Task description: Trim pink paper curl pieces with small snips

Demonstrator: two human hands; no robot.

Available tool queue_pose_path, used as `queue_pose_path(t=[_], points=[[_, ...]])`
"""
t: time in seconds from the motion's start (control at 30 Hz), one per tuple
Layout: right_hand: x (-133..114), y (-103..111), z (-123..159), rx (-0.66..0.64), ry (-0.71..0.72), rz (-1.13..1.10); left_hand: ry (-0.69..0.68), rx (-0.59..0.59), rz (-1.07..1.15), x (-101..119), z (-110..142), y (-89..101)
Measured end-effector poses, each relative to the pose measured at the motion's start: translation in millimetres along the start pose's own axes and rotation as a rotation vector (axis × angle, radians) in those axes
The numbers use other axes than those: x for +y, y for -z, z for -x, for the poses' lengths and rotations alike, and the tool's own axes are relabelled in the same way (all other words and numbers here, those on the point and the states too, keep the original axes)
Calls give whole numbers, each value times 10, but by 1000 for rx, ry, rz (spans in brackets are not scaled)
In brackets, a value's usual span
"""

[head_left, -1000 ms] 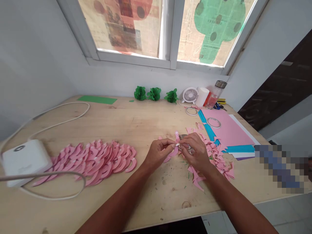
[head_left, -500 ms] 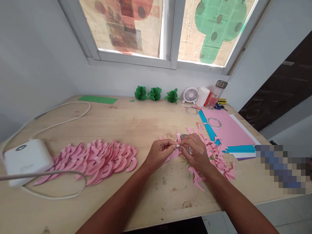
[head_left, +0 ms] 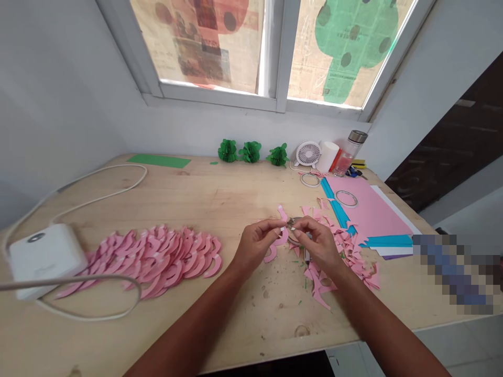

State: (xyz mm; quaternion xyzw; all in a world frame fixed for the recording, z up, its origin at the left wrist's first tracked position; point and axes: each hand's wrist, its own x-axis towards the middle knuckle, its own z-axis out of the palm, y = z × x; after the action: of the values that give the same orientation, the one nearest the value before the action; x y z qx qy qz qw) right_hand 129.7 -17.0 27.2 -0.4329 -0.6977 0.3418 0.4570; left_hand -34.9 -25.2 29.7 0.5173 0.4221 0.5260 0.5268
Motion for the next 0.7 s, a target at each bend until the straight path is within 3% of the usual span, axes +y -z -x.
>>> queue_pose_path(t=[0.3,0.47,0.7], points=[[-1,-38,21,-99,-104,-105,17,3,-1,5,15,-8],[13,-41,19,-90,-132,-131,-3,-41,18,7,8,7],[26,-48,25,-78,-139,-120,19,62,104,-15,-11,5]])
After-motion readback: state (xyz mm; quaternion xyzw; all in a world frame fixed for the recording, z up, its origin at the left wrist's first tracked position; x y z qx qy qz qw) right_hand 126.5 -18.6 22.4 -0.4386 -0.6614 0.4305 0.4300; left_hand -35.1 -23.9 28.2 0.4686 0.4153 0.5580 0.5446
